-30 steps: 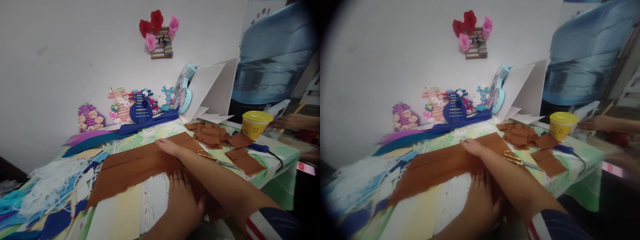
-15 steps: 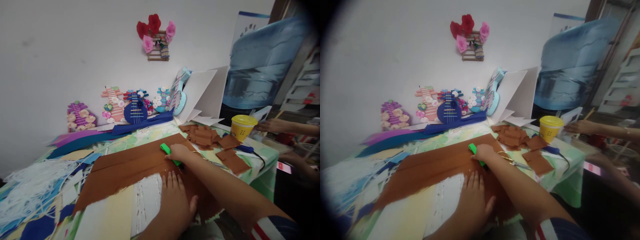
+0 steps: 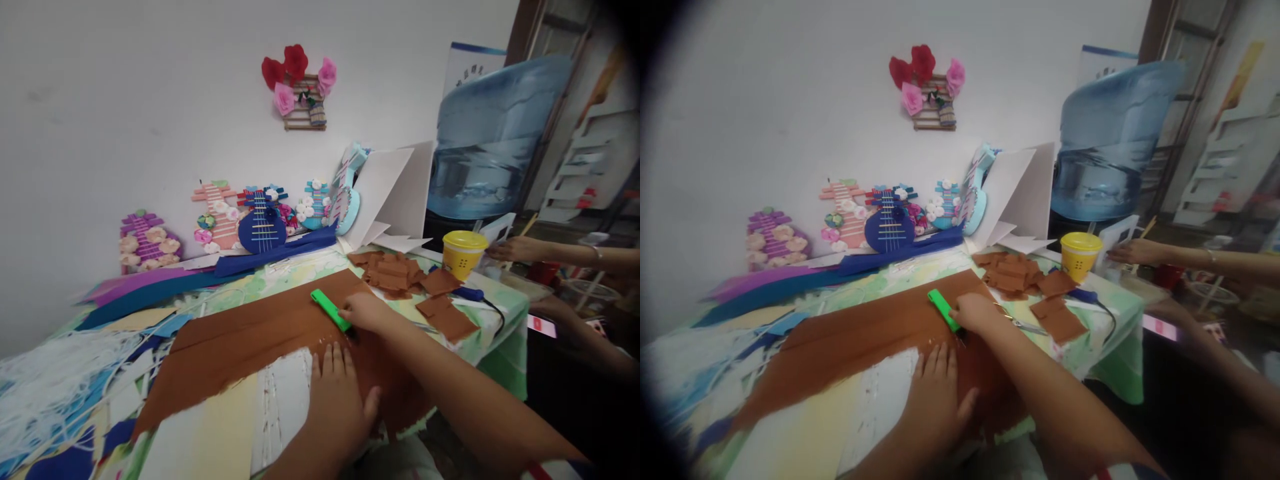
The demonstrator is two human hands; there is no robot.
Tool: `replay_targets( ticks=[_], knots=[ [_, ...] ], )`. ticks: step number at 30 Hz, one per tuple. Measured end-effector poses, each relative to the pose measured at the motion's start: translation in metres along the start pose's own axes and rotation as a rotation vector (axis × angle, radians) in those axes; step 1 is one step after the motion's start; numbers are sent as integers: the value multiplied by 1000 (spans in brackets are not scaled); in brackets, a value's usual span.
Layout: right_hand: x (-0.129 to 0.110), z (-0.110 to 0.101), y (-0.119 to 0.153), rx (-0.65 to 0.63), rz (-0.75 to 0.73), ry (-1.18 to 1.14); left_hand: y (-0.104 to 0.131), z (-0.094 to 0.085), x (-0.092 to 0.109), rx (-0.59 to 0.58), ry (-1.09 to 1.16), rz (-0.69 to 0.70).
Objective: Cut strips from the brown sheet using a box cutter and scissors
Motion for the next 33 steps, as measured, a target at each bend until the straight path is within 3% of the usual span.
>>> replay_targets(
  ticks=[6, 10, 16, 25, 33],
  knots=[
    [57, 3, 23, -18, 82, 59, 0, -3, 0, -4, 19, -4],
    [74, 9, 40, -47, 117, 104, -1, -5, -2, -3, 46, -7],
    [59, 11, 45, -5, 66, 145, 0, -6, -1, 7, 63, -8],
    [49, 19, 7, -56, 32, 181, -1, -15, -1, 45, 159, 9],
    [51, 13, 4, 30, 64, 182, 3, -25, -9, 312, 322, 119]
  ],
)
Point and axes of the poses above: each hand's wrist, its own y-axis away from the middle knuckle, its own z-axis out of the palm, x = y × z, the point moved 4 cm from there along -y, towards the middle knuckle, and after that the axes turned 9 degrees about y, right-handed, at the moved point
